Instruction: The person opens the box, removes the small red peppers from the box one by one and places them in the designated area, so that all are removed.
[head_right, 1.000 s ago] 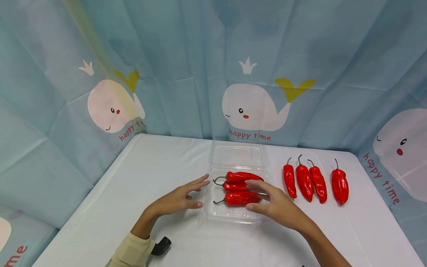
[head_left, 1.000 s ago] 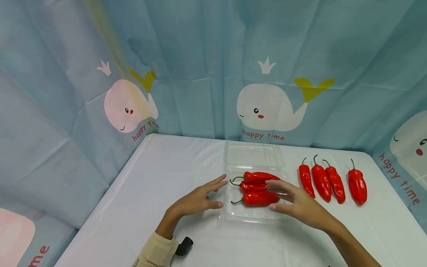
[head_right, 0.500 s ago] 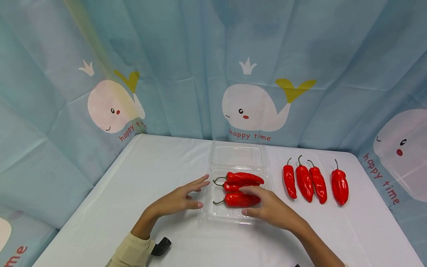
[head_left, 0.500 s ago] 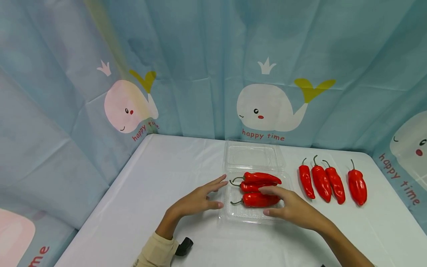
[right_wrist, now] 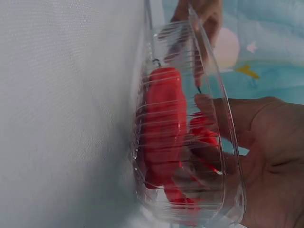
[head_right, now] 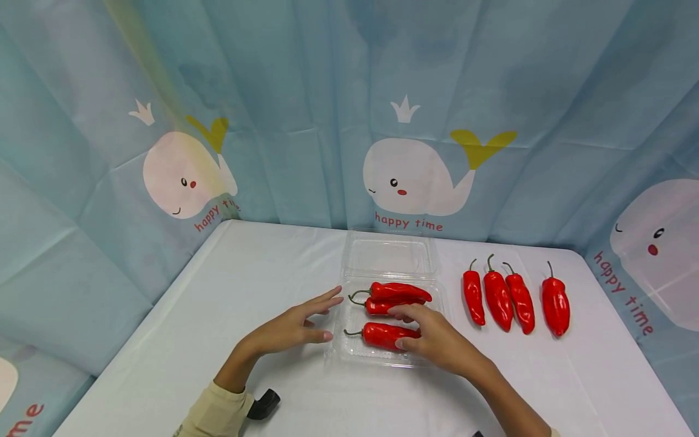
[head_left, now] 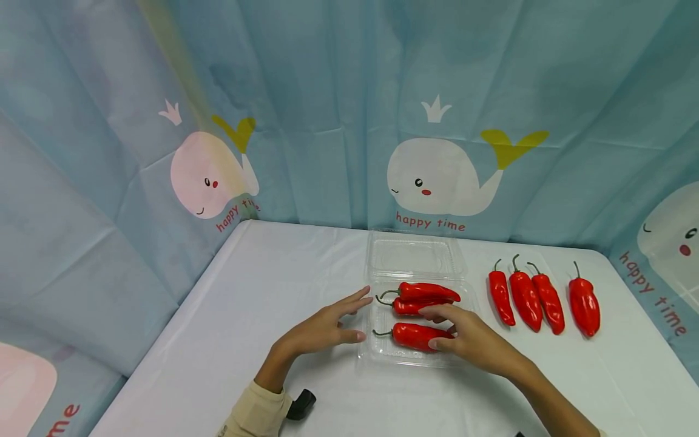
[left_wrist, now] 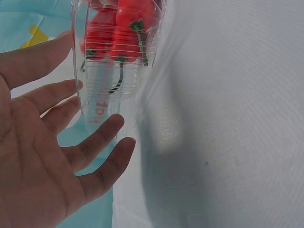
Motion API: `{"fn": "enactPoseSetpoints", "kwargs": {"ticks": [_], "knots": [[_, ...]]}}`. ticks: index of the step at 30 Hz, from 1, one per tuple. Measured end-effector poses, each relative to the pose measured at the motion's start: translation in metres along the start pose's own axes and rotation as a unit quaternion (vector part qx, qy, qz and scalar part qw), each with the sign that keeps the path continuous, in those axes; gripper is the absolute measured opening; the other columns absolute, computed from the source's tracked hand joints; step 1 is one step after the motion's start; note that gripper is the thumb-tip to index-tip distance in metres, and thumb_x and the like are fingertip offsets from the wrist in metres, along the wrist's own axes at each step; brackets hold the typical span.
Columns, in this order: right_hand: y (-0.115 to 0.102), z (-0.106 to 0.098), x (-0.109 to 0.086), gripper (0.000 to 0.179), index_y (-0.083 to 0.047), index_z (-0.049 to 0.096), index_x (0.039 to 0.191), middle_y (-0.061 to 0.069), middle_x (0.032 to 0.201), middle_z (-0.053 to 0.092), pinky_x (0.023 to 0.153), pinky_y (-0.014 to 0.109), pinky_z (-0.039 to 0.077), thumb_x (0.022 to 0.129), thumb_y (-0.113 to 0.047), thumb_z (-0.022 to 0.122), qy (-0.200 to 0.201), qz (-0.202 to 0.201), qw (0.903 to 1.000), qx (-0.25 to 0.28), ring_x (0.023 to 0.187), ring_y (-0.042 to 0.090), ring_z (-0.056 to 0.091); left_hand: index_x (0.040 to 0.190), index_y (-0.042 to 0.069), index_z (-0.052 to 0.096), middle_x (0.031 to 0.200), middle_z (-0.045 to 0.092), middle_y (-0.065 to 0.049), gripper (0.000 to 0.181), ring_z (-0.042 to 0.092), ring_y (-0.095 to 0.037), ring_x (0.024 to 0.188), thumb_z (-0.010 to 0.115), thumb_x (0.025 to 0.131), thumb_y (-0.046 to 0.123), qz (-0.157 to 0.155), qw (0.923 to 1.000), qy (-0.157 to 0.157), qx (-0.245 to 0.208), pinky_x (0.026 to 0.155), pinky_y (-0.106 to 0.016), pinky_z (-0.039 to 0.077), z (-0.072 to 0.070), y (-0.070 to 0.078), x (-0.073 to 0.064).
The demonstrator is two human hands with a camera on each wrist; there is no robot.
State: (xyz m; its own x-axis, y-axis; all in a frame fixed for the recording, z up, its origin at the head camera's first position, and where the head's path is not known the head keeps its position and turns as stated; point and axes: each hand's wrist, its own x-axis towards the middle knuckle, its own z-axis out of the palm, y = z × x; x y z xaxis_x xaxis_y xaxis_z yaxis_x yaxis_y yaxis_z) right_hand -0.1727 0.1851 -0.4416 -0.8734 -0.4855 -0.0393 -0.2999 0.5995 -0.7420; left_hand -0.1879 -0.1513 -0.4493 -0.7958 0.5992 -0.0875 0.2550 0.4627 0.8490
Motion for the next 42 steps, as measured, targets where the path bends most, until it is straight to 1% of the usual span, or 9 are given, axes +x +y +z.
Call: {"fn": "enactPoseSetpoints", "kwargs": {"ticks": [4, 9, 17, 22, 27, 33, 36, 38, 42], "knots": [[-0.0014, 0.0027, 0.0020, 0.057, -0.012, 0.066, 0.140, 0.010, 0.129, 0.072, 0.081, 0.025, 0.062, 0.088, -0.018, 0.087, -0.006, 0.010, 0.9999, 0.003, 0.116, 0.029, 0.066, 0.165, 0.014, 0.039, 0.178, 0.022, 0.002, 0.073, 0.033, -0.031, 0.159, 0.069, 0.100, 0.027, 0.001, 1.0000, 0.000, 0.000, 0.119, -0.067, 0.038, -0.0003, 0.0004, -0.0005], [-0.0023, 0.0056, 0.0046, 0.057, -0.012, 0.067, 0.141, 0.008, 0.126, 0.074, 0.082, 0.030, 0.064, 0.088, -0.014, 0.087, -0.020, 0.018, 0.9996, -0.004, 0.115, 0.029, 0.068, 0.165, 0.014, 0.039, 0.178, 0.021, 0.001, 0.073, 0.032, -0.031, 0.159, 0.069, 0.100, 0.028, 0.001, 1.0000, -0.002, 0.003, 0.119, -0.067, 0.038, -0.0004, 0.0004, 0.0000], [-0.0029, 0.0073, 0.0066, 0.056, -0.011, 0.067, 0.140, 0.002, 0.116, 0.076, 0.080, 0.031, 0.065, 0.088, -0.014, 0.087, -0.041, 0.017, 0.9989, -0.016, 0.106, 0.024, 0.070, 0.165, 0.014, 0.040, 0.178, 0.021, 0.002, 0.073, 0.038, -0.033, 0.156, 0.070, 0.100, 0.028, 0.002, 1.0000, 0.000, 0.004, 0.119, -0.067, 0.039, -0.0012, 0.0005, -0.0006], [-0.0031, 0.0074, 0.0068, 0.057, -0.010, 0.067, 0.139, 0.003, 0.114, 0.076, 0.078, 0.031, 0.065, 0.087, -0.015, 0.087, -0.049, 0.024, 0.9984, -0.011, 0.103, 0.022, 0.070, 0.165, 0.014, 0.040, 0.177, 0.022, 0.001, 0.073, 0.035, -0.033, 0.158, 0.070, 0.100, 0.028, 0.004, 1.0000, 0.002, 0.005, 0.118, -0.068, 0.039, -0.0021, 0.0008, -0.0010], [-0.0033, 0.0078, 0.0069, 0.055, -0.011, 0.069, 0.138, 0.001, 0.111, 0.076, 0.075, 0.027, 0.064, 0.087, -0.014, 0.087, -0.048, 0.019, 0.9985, -0.015, 0.098, 0.018, 0.069, 0.165, 0.014, 0.040, 0.177, 0.022, 0.002, 0.073, 0.033, -0.032, 0.159, 0.070, 0.100, 0.028, 0.003, 1.0000, 0.002, 0.005, 0.118, -0.067, 0.040, -0.0018, 0.0008, -0.0006], [-0.0040, 0.0086, 0.0062, 0.054, -0.011, 0.069, 0.137, 0.001, 0.110, 0.076, 0.075, 0.026, 0.063, 0.086, -0.014, 0.087, -0.039, 0.014, 0.9990, -0.020, 0.097, 0.018, 0.068, 0.165, 0.016, 0.040, 0.177, 0.022, 0.003, 0.073, 0.041, -0.035, 0.154, 0.070, 0.100, 0.028, -0.003, 1.0000, 0.002, -0.001, 0.118, -0.068, 0.040, -0.0007, -0.0003, -0.0003], [-0.0037, 0.0084, 0.0053, 0.054, -0.013, 0.069, 0.138, 0.000, 0.111, 0.076, 0.077, 0.026, 0.063, 0.087, -0.015, 0.087, -0.027, 0.010, 0.9994, -0.018, 0.099, 0.018, 0.069, 0.165, 0.015, 0.040, 0.177, 0.022, 0.003, 0.073, 0.043, -0.035, 0.153, 0.070, 0.100, 0.028, -0.003, 1.0000, 0.002, -0.002, 0.118, -0.067, 0.040, -0.0007, -0.0002, -0.0006], [-0.0033, 0.0077, 0.0046, 0.054, -0.014, 0.069, 0.138, -0.001, 0.111, 0.076, 0.079, 0.025, 0.062, 0.087, -0.015, 0.087, -0.018, 0.006, 0.9997, -0.012, 0.101, 0.019, 0.069, 0.165, 0.015, 0.040, 0.177, 0.022, 0.003, 0.073, 0.042, -0.035, 0.153, 0.070, 0.100, 0.028, -0.001, 1.0000, 0.002, -0.001, 0.118, -0.067, 0.040, -0.0008, -0.0003, -0.0008], [-0.0031, 0.0059, 0.0032, 0.053, -0.017, 0.069, 0.138, -0.001, 0.114, 0.075, 0.081, 0.021, 0.059, 0.089, -0.017, 0.086, 0.003, 0.005, 1.0000, 0.001, 0.105, 0.020, 0.069, 0.165, 0.014, 0.040, 0.177, 0.022, 0.002, 0.072, 0.036, -0.032, 0.157, 0.070, 0.100, 0.027, 0.004, 1.0000, 0.000, 0.000, 0.119, -0.067, 0.039, -0.0012, -0.0003, -0.0010]]}}
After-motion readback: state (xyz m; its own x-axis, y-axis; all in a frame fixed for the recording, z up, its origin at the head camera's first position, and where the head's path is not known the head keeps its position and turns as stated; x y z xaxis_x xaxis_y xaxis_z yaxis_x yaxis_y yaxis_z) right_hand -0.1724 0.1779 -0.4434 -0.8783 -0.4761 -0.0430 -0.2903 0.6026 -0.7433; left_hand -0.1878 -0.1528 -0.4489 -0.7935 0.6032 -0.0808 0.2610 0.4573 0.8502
